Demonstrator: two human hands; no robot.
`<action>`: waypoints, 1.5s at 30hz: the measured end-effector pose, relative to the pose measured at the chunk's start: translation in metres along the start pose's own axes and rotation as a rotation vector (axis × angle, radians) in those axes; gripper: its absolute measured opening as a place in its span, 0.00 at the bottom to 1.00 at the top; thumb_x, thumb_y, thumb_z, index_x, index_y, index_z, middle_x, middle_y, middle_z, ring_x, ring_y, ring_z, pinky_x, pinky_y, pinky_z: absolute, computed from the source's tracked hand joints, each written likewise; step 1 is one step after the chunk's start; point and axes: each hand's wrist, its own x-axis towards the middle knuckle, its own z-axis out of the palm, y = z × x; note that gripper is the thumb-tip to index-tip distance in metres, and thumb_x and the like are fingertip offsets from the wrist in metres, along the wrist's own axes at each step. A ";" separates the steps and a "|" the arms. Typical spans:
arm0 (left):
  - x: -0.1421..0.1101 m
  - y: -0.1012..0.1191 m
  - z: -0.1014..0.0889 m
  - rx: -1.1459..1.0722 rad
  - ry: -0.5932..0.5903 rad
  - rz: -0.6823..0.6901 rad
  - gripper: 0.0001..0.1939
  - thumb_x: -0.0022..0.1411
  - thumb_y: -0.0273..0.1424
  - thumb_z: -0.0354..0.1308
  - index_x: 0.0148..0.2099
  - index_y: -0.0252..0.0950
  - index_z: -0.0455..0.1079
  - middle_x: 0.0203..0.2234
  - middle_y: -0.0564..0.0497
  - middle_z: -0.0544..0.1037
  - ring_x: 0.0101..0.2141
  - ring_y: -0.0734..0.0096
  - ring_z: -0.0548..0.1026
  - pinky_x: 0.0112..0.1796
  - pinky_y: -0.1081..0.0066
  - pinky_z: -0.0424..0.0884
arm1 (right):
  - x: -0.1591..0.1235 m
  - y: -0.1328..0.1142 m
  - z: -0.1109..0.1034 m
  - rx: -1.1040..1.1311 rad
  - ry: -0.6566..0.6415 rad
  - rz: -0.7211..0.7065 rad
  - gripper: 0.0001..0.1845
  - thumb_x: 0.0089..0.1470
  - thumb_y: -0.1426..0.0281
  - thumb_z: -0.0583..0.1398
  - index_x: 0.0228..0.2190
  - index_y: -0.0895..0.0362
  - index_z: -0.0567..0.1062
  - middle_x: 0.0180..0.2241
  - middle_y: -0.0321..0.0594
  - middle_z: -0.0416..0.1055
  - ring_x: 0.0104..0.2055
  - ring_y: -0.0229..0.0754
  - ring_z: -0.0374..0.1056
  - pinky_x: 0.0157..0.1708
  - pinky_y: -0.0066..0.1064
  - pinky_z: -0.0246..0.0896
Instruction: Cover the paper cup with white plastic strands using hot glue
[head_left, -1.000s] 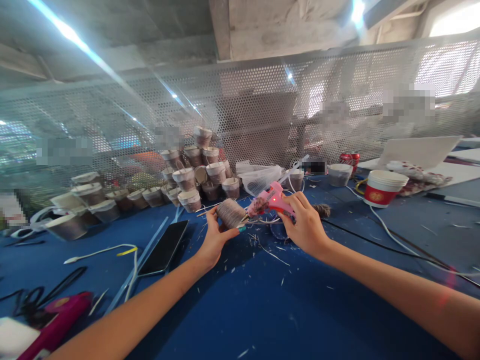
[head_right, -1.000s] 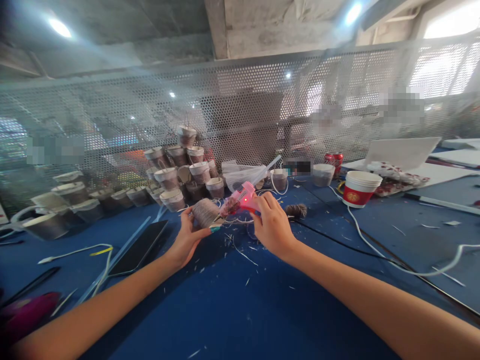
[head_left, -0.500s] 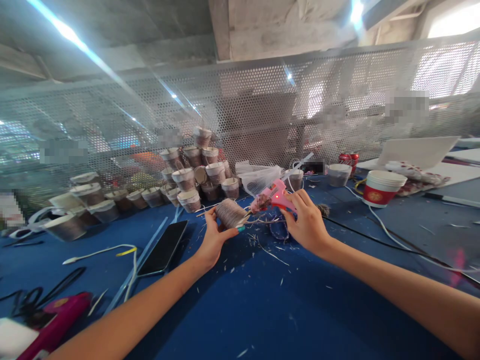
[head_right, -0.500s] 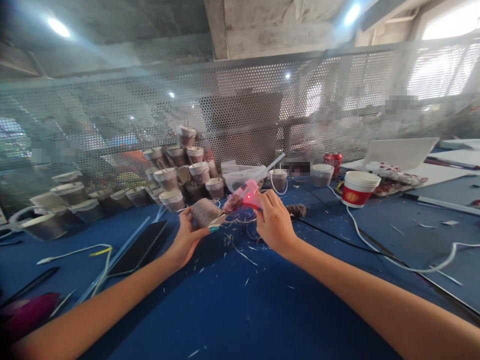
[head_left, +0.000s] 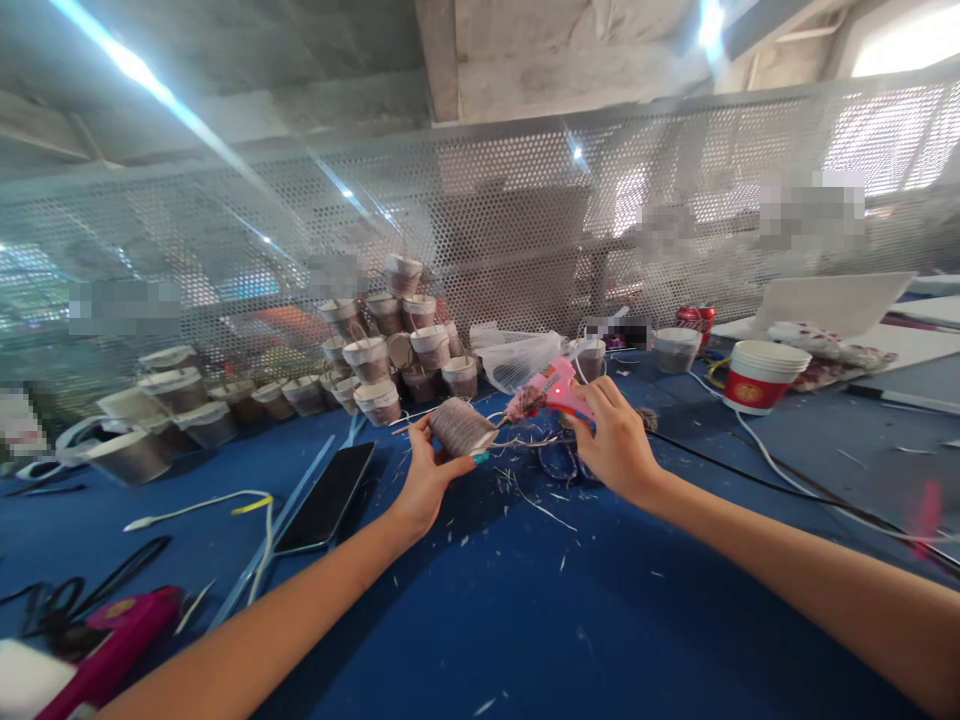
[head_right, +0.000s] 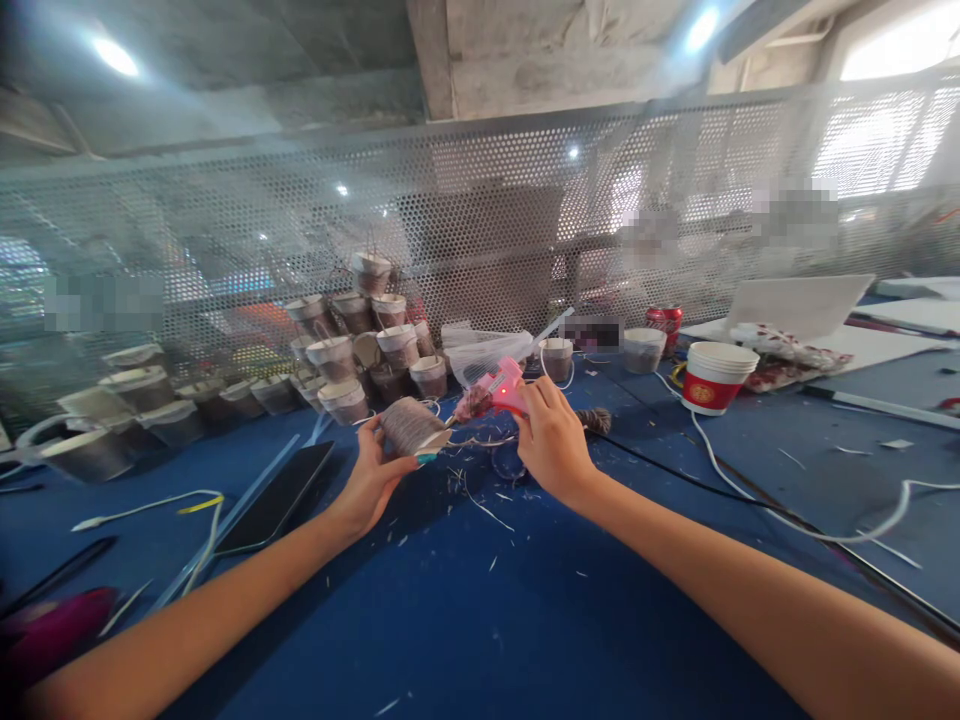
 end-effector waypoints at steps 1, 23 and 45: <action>0.000 0.001 0.000 0.004 0.001 -0.002 0.41 0.35 0.22 0.68 0.50 0.45 0.53 0.52 0.51 0.63 0.45 0.64 0.70 0.43 0.66 0.70 | 0.000 0.001 0.000 -0.004 -0.003 0.004 0.13 0.51 0.76 0.53 0.40 0.55 0.68 0.36 0.45 0.66 0.40 0.48 0.66 0.39 0.42 0.67; -0.002 0.002 -0.003 0.017 -0.088 -0.005 0.41 0.39 0.30 0.69 0.53 0.46 0.52 0.50 0.50 0.63 0.51 0.57 0.66 0.52 0.57 0.65 | -0.006 0.011 0.019 -0.129 -0.077 0.190 0.22 0.46 0.66 0.58 0.43 0.63 0.64 0.45 0.57 0.61 0.48 0.58 0.60 0.45 0.51 0.60; 0.000 -0.005 -0.006 0.185 -0.334 0.035 0.40 0.44 0.31 0.68 0.56 0.43 0.50 0.56 0.44 0.60 0.55 0.52 0.64 0.53 0.56 0.63 | -0.014 -0.035 0.016 0.995 -0.569 0.441 0.30 0.47 0.41 0.55 0.17 0.55 0.62 0.14 0.29 0.57 0.16 0.30 0.51 0.18 0.27 0.47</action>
